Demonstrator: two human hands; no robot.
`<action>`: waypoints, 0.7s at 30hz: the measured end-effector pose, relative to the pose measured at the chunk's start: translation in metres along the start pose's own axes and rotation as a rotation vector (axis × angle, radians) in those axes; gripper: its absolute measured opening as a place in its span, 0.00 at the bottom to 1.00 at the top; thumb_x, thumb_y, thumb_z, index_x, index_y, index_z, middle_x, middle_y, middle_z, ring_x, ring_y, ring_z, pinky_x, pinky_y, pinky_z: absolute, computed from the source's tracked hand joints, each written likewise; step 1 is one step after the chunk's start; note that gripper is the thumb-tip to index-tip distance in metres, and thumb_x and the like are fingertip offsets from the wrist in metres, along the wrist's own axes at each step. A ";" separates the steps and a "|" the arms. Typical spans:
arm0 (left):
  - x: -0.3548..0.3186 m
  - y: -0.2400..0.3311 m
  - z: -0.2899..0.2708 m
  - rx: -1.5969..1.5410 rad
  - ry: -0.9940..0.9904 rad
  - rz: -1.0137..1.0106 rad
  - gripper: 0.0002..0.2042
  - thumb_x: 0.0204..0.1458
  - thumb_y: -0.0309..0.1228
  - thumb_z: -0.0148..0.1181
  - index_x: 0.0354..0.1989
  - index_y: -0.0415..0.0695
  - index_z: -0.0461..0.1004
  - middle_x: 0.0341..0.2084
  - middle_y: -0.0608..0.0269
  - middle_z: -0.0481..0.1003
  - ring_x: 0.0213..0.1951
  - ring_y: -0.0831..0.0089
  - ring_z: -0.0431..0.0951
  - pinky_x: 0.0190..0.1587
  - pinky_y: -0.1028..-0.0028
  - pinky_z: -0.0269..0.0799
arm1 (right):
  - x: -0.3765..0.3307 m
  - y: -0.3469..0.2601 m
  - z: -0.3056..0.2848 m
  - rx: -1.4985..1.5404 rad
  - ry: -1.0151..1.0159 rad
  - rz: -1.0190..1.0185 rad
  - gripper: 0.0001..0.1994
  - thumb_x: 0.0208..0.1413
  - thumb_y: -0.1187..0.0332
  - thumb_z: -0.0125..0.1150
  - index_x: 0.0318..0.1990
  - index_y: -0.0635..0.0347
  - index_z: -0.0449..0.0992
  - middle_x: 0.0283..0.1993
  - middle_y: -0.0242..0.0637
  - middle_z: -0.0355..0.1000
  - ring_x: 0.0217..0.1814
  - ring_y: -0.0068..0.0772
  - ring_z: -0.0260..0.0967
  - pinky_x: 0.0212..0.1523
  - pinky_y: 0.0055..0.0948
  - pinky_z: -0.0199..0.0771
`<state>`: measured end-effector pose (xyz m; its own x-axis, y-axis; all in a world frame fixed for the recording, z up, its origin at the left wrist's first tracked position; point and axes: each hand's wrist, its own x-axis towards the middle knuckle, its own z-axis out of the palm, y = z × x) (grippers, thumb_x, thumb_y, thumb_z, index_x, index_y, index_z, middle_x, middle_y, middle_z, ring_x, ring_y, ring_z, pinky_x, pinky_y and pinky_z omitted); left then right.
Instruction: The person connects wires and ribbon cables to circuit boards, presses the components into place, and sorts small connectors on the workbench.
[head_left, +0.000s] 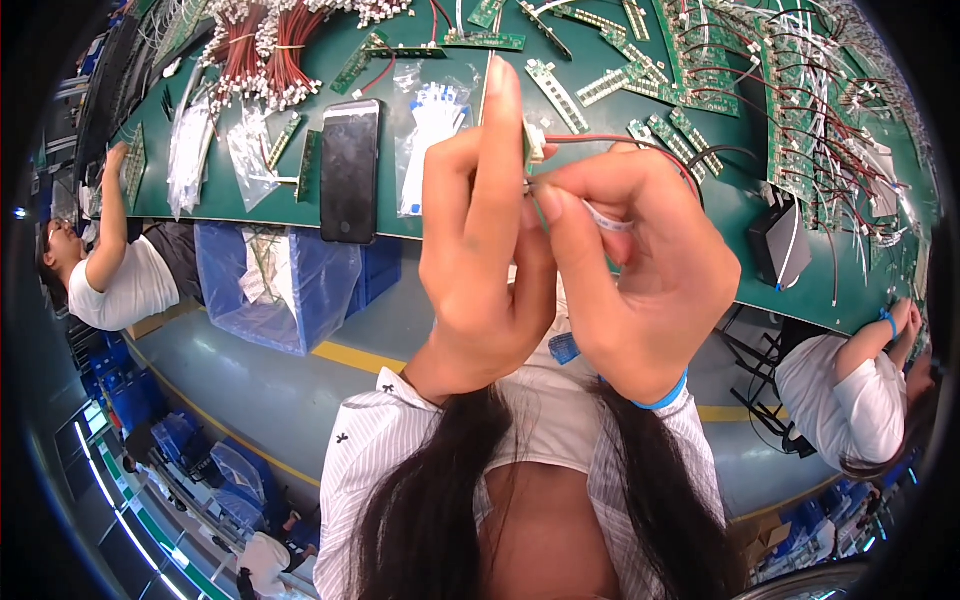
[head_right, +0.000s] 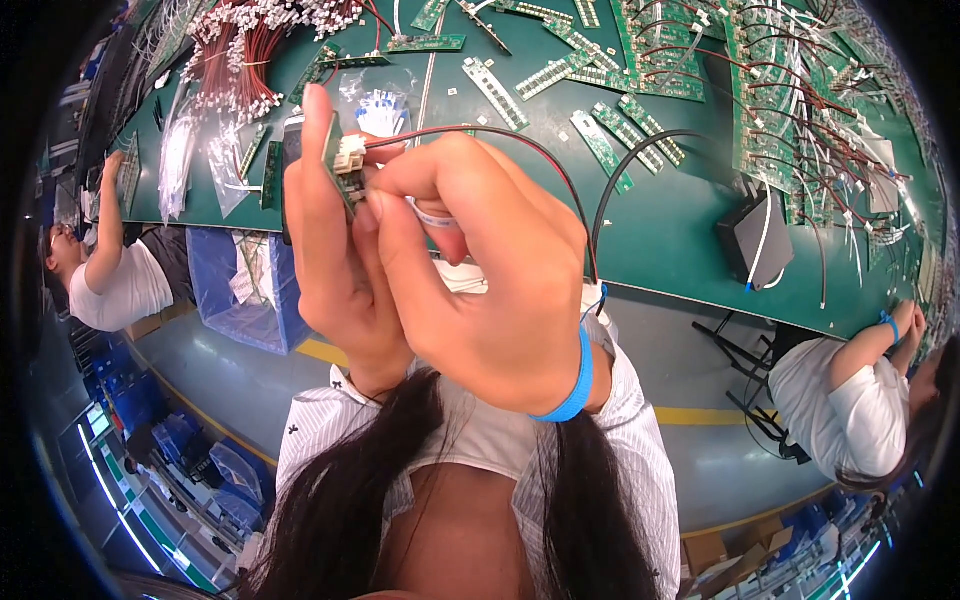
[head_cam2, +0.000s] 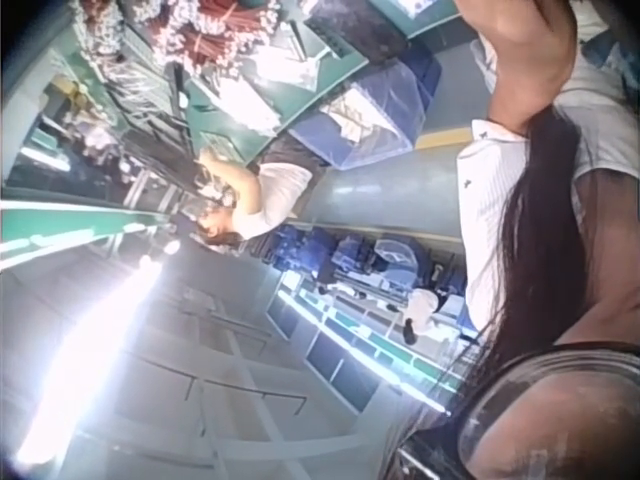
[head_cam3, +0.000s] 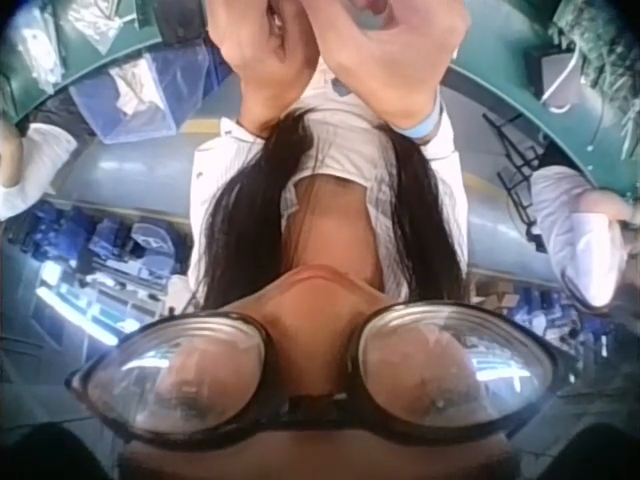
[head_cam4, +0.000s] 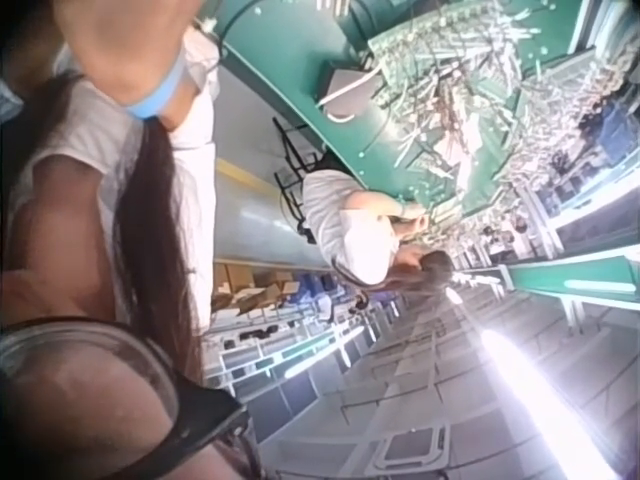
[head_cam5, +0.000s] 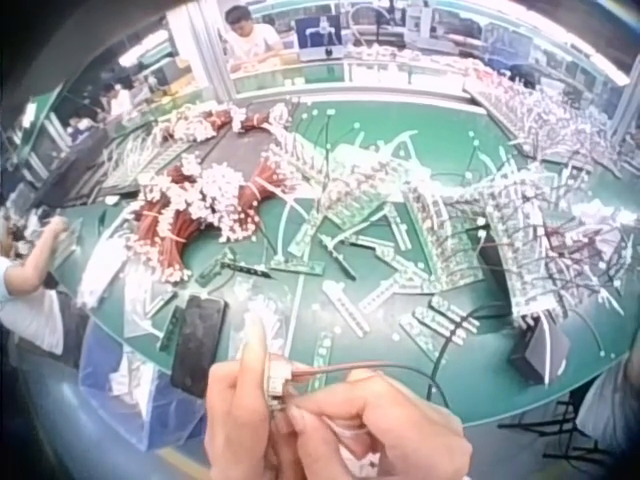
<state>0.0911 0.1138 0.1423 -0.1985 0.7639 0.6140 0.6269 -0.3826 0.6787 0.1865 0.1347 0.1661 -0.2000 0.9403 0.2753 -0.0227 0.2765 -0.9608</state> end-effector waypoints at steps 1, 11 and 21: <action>0.001 -0.004 0.003 0.049 0.053 0.105 0.21 0.46 0.15 0.47 0.52 0.25 0.59 0.39 0.43 0.67 0.32 0.65 0.69 0.32 0.73 0.68 | 0.000 0.000 0.000 0.000 0.000 0.001 0.02 0.47 0.84 0.53 0.29 0.71 0.69 0.26 0.31 0.66 0.23 0.10 0.51 0.23 0.10 0.51; 0.001 -0.009 0.010 0.057 0.145 0.178 0.21 0.46 0.16 0.49 0.51 0.25 0.61 0.32 0.50 0.66 0.29 0.68 0.67 0.30 0.75 0.67 | 0.000 0.004 0.001 -0.069 0.015 -0.130 0.04 0.45 0.86 0.52 0.29 0.72 0.69 0.26 0.33 0.67 0.25 0.15 0.56 0.28 0.14 0.57; -0.005 -0.001 0.001 0.166 0.046 0.199 0.20 0.52 0.20 0.44 0.53 0.24 0.56 0.50 0.44 0.64 0.34 0.69 0.66 0.36 0.74 0.65 | 0.005 0.010 -0.003 0.019 -0.095 -0.177 0.04 0.45 0.85 0.53 0.30 0.72 0.69 0.28 0.35 0.68 0.29 0.20 0.63 0.36 0.17 0.64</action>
<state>0.0922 0.1113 0.1385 -0.0905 0.6561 0.7493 0.7714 -0.4297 0.4694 0.1884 0.1424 0.1580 -0.2832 0.8541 0.4364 -0.0843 0.4311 -0.8984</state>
